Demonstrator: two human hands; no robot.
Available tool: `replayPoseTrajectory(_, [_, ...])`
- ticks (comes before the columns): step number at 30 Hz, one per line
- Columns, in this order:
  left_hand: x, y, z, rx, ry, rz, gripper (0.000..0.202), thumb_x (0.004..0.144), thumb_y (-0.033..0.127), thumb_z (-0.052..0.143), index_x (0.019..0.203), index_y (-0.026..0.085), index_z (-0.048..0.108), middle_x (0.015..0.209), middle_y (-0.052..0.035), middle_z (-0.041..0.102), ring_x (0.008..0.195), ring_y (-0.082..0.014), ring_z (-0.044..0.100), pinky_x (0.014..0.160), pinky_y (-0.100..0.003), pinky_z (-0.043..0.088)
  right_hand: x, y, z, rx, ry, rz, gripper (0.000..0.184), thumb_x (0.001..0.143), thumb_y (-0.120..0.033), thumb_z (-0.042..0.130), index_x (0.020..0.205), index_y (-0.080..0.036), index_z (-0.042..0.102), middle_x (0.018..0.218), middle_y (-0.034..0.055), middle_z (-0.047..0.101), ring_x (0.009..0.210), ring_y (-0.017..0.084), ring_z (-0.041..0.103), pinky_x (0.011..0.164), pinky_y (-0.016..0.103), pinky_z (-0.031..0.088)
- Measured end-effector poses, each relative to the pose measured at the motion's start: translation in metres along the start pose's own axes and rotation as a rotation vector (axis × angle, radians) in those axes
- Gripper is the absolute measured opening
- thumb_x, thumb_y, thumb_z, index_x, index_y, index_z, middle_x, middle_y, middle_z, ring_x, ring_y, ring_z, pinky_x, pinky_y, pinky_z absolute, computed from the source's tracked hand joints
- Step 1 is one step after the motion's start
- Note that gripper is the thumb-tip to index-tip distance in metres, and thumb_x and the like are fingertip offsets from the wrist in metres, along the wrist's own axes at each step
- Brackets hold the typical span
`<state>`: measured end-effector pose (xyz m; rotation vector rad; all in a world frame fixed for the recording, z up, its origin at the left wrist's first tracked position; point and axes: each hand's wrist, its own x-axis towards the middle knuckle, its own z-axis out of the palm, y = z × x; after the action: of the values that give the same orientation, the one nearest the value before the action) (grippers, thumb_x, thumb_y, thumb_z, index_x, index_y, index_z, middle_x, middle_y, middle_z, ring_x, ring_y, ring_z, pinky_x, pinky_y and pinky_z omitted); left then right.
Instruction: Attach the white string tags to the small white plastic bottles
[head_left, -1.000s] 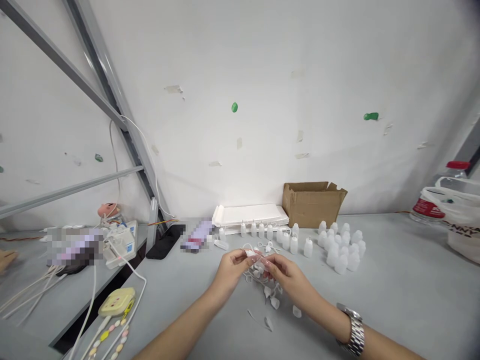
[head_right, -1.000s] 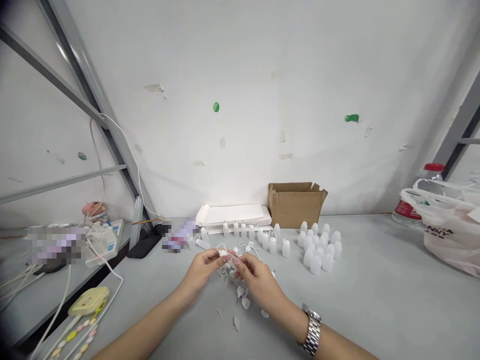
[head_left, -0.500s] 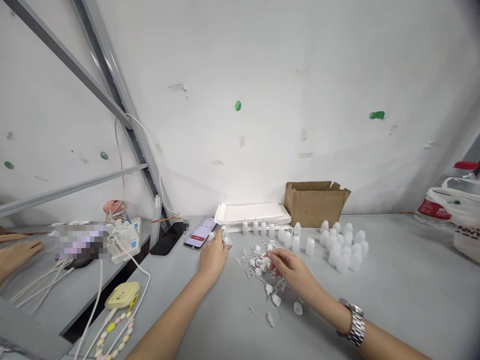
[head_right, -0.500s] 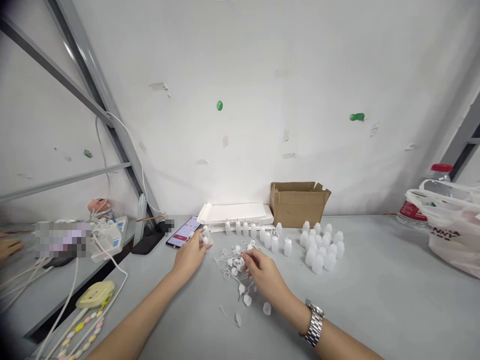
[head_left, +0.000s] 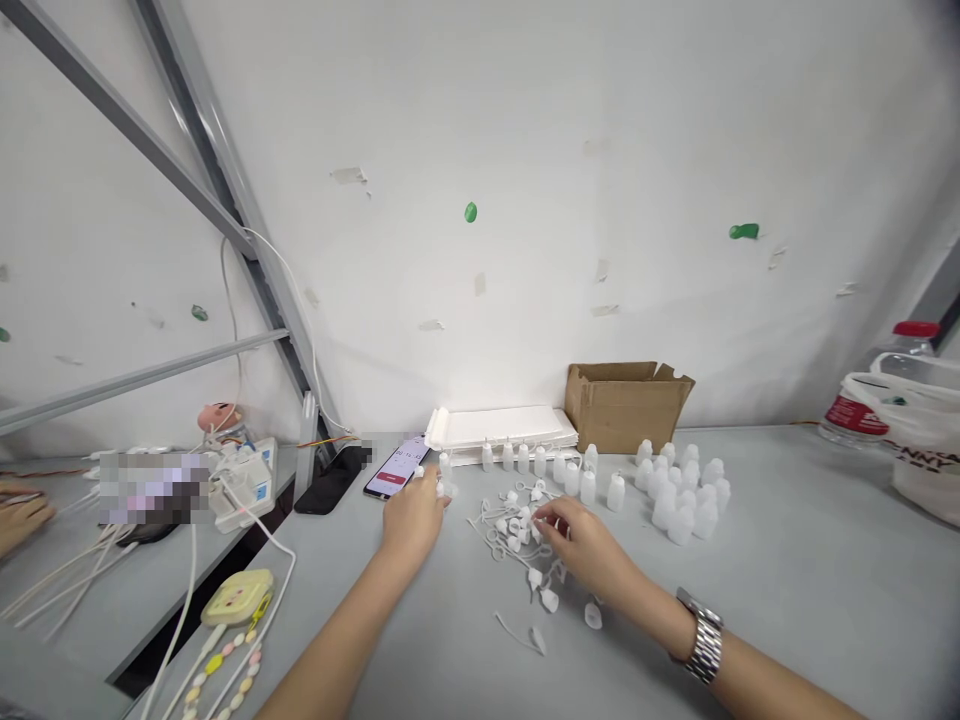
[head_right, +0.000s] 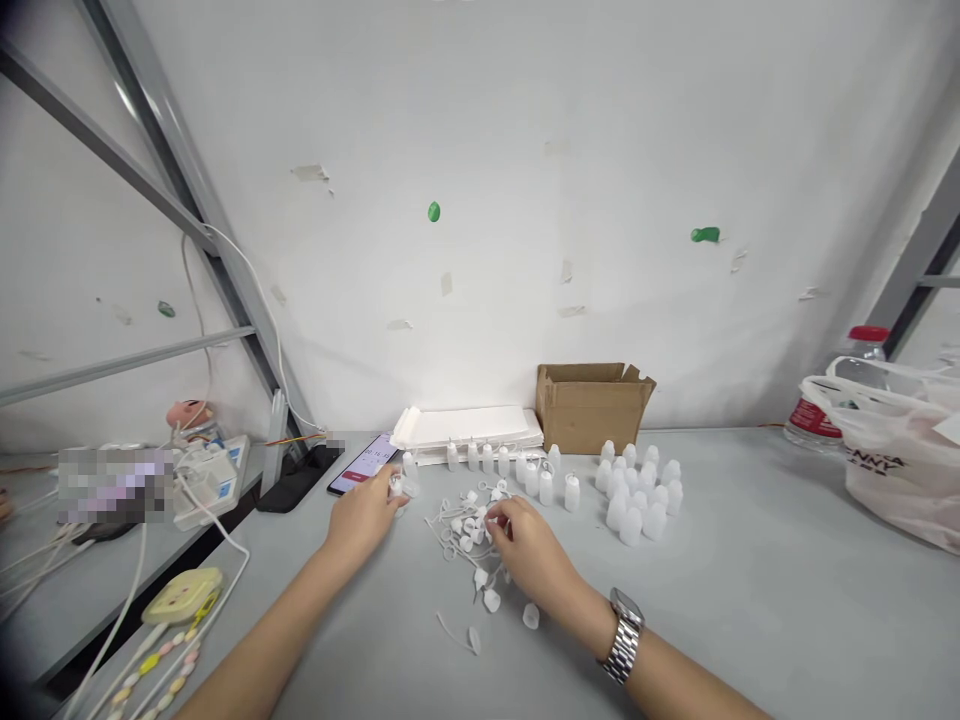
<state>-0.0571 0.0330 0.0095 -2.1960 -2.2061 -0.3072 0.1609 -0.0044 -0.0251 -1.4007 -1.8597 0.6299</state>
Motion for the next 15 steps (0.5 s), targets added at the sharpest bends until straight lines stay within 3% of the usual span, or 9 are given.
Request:
replayPoseTrajectory(8, [0.002, 0.0, 0.001, 0.048, -0.045, -0.068, 0.026, 0.08, 0.026, 0.05, 0.103, 0.014, 0.046, 0.088, -0.0146, 0.068, 0.082, -0.0267, 0.064, 0.06, -0.029, 0.04, 0.001, 0.003, 0.001, -0.045, -0.017, 0.014, 0.016, 0.081, -0.02, 0.042, 0.08, -0.018, 0.058, 0.079, 0.0032, 0.056, 0.072, 0.017, 0.055, 0.065, 0.03, 0.043])
replayPoseTrajectory(12, [-0.001, -0.001, -0.005, 0.097, -0.032, -0.078, 0.034, 0.08, 0.038, 0.05, 0.1, 0.011, 0.047, 0.082, -0.0155, 0.068, 0.079, -0.03, 0.064, 0.058, -0.031, 0.041, 0.001, 0.005, 0.002, -0.073, -0.011, 0.0, 0.015, 0.081, -0.018, 0.043, 0.079, -0.019, 0.058, 0.079, 0.0029, 0.056, 0.072, 0.017, 0.055, 0.065, 0.029, 0.044])
replayPoseTrajectory(15, [-0.005, 0.0, -0.013, 0.141, 0.051, -0.125, 0.045, 0.079, 0.05, 0.047, 0.101, 0.011, 0.046, 0.076, -0.014, 0.067, 0.074, -0.0293, 0.064, 0.055, -0.03, 0.041, 0.002, 0.004, -0.002, -0.113, -0.01, -0.021, 0.016, 0.081, -0.014, 0.043, 0.081, -0.018, 0.058, 0.08, 0.0033, 0.056, 0.073, 0.017, 0.055, 0.066, 0.029, 0.043])
